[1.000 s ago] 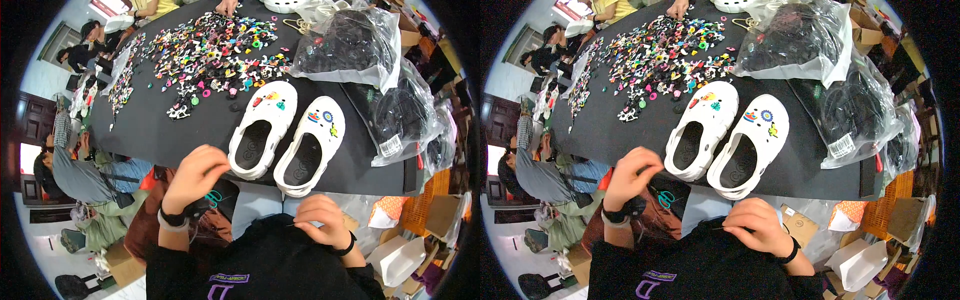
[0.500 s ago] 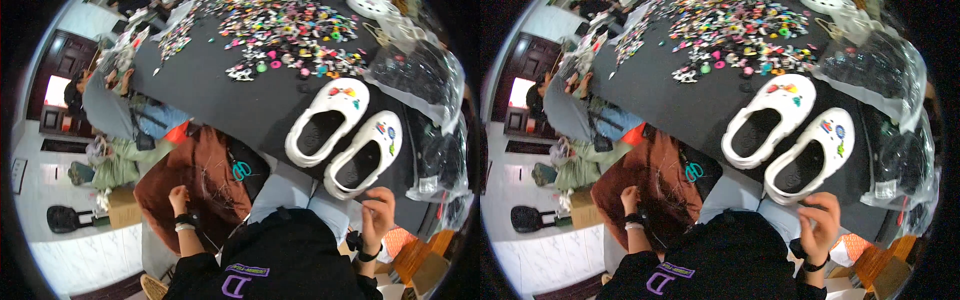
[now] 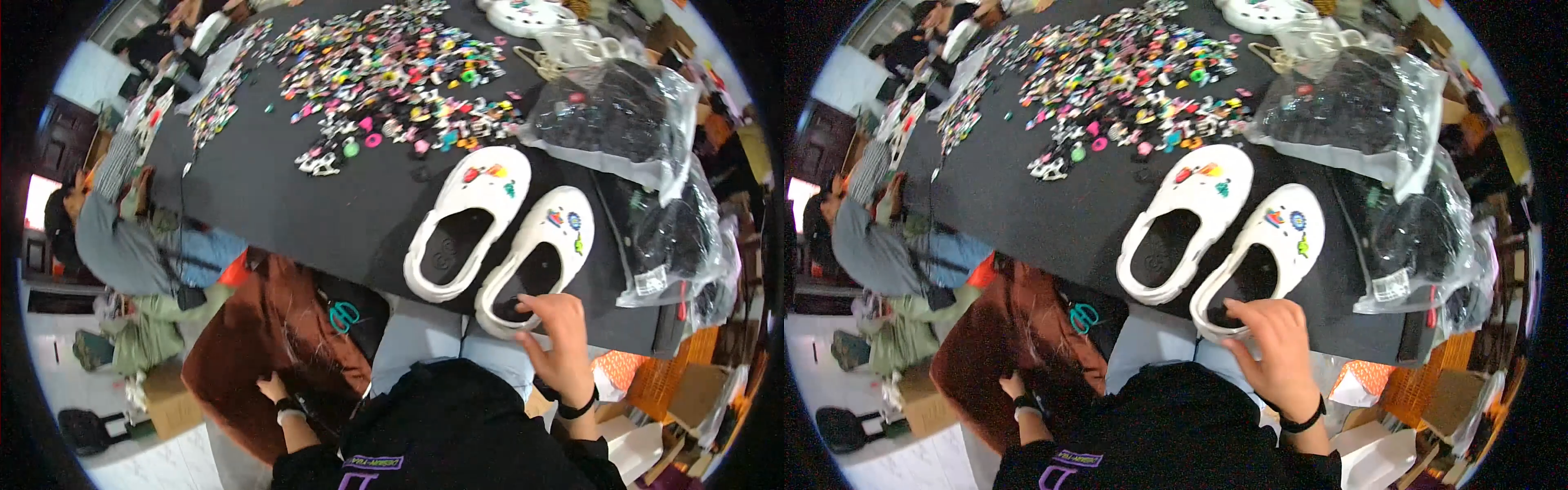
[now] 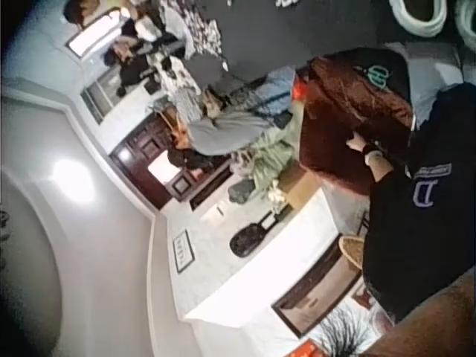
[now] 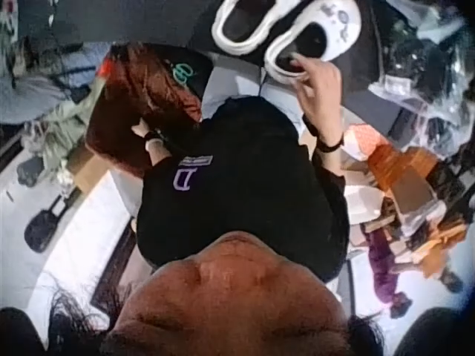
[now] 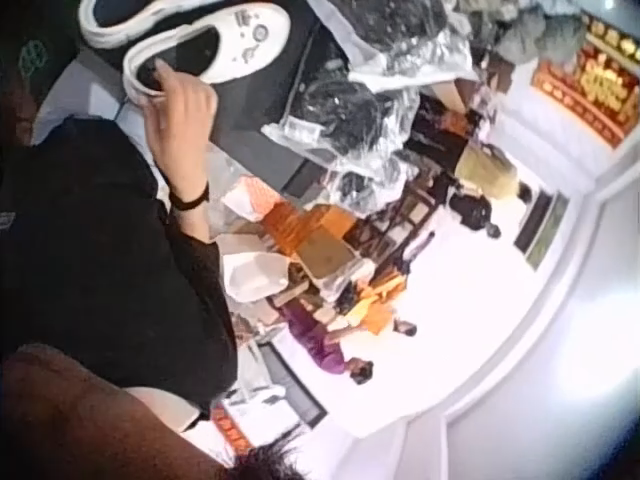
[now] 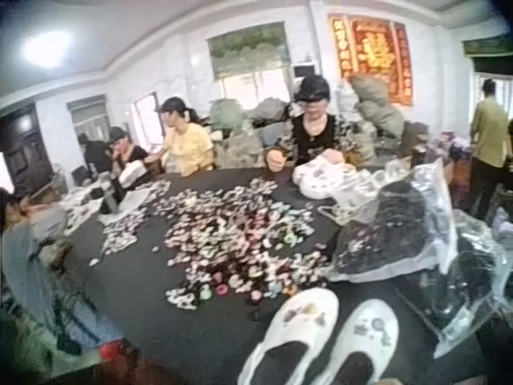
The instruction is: The recorder is unpacking a pair of white clogs and attaching various colorful charms (Jibbitz) to the holes in the shoes at a crowded assembly table.
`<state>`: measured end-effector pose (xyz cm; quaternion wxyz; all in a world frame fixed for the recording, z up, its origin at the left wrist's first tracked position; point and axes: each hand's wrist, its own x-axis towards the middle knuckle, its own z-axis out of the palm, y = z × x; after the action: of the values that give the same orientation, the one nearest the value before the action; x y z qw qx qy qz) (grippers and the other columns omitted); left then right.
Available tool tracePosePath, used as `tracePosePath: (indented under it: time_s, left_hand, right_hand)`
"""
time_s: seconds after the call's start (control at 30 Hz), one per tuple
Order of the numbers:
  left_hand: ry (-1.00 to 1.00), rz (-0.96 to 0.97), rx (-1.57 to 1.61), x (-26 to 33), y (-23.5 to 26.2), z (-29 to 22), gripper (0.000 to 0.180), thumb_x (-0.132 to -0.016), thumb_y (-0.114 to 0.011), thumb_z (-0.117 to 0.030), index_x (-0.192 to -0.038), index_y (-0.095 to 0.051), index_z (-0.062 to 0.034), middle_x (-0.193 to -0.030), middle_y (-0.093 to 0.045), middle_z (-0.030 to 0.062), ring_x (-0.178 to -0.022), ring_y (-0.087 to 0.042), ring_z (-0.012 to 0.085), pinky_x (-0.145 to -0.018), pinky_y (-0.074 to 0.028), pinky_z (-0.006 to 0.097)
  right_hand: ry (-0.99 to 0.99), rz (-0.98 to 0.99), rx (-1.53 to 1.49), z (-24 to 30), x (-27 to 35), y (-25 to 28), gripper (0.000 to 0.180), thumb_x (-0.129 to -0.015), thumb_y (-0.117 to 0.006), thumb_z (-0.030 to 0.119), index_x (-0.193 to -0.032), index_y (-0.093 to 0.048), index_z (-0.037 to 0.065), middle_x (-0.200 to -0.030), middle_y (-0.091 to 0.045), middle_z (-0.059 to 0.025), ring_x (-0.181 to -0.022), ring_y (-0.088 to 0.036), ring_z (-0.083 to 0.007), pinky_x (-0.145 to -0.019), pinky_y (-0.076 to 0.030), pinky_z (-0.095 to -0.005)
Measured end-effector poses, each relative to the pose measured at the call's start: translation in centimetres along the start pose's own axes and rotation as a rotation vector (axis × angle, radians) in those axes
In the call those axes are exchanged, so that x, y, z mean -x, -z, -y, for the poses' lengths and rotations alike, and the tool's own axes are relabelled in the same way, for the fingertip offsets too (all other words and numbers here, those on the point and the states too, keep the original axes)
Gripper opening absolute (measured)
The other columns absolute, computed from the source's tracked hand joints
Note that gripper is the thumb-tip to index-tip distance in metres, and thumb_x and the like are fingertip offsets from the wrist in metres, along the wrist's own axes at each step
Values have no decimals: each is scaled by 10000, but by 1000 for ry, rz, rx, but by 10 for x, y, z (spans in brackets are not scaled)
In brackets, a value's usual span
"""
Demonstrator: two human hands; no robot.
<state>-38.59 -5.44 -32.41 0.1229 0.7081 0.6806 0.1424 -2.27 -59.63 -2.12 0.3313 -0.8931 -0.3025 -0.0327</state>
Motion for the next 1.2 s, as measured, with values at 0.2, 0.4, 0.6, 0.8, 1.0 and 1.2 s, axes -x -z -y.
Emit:
tracePosePath:
  time_s: [0.2, 0.4, 0.6, 0.8, 1.0, 1.2]
  left_hand:
    - [-518, 449, 710, 69, 54, -273, 454, -903, -635, -77, -1319, -470, 1, -1255, -539, 125, -1128, -528, 218, -979, -422, 350]
    - [-1246, 864, 670, 195, 94, -451, 426, -891, -653, -133, -1281, -521, -24, -1304, -520, 145, -1210, -497, 263, -1004, -404, 376]
    - [-884, 1413, 815, 240, 57, -477, 518, -1026, -456, -272, -1440, -353, 21, -1463, -391, 148, -1345, -367, 218, -1116, -281, 333]
    - [-680, 1640, 919, 275, 83, -441, 596, -1033, -397, -199, -1509, -118, 27, -1548, -218, 148, -1406, -249, 222, -1146, -202, 334]
    - [-998, 1517, 847, 292, 99, -418, 701, -965, -440, -144, -1511, -43, 47, -1572, -122, 183, -1445, -149, 256, -1165, -117, 356]
    - [-807, 1467, 956, 303, 90, -409, 726, -966, -377, -325, -1507, -72, 51, -1550, -198, 198, -1408, -279, 265, -1154, -210, 377]
  right_hand:
    - [-59, 78, 144, 13, -22, -16, 701, -840, -644, 473, -1380, -457, 68, -774, -593, -58, -690, -606, -227, -649, -427, -361]
    - [71, 87, 218, 29, -45, -24, 463, -806, -672, 491, -1135, -633, 167, -585, -528, -20, -513, -572, -210, -524, -424, -343]
    - [67, 63, 219, 21, -17, -34, 270, -737, -743, 335, -864, -580, 162, -667, -550, -30, -556, -604, -224, -522, -437, -349]
    - [150, 81, 41, 13, 19, -17, 277, -764, -725, 384, -841, -570, 168, -682, -494, -18, -594, -559, -210, -559, -412, -350]
    - [127, 200, -2, 18, 45, -17, 349, -848, -628, 502, -800, -611, 156, -692, -512, -42, -539, -543, -207, -525, -407, -335]
    - [143, 43, -11, 17, 42, -26, 395, -845, -639, 496, -669, -553, 152, -620, -453, -23, -478, -503, -186, -477, -367, -316]
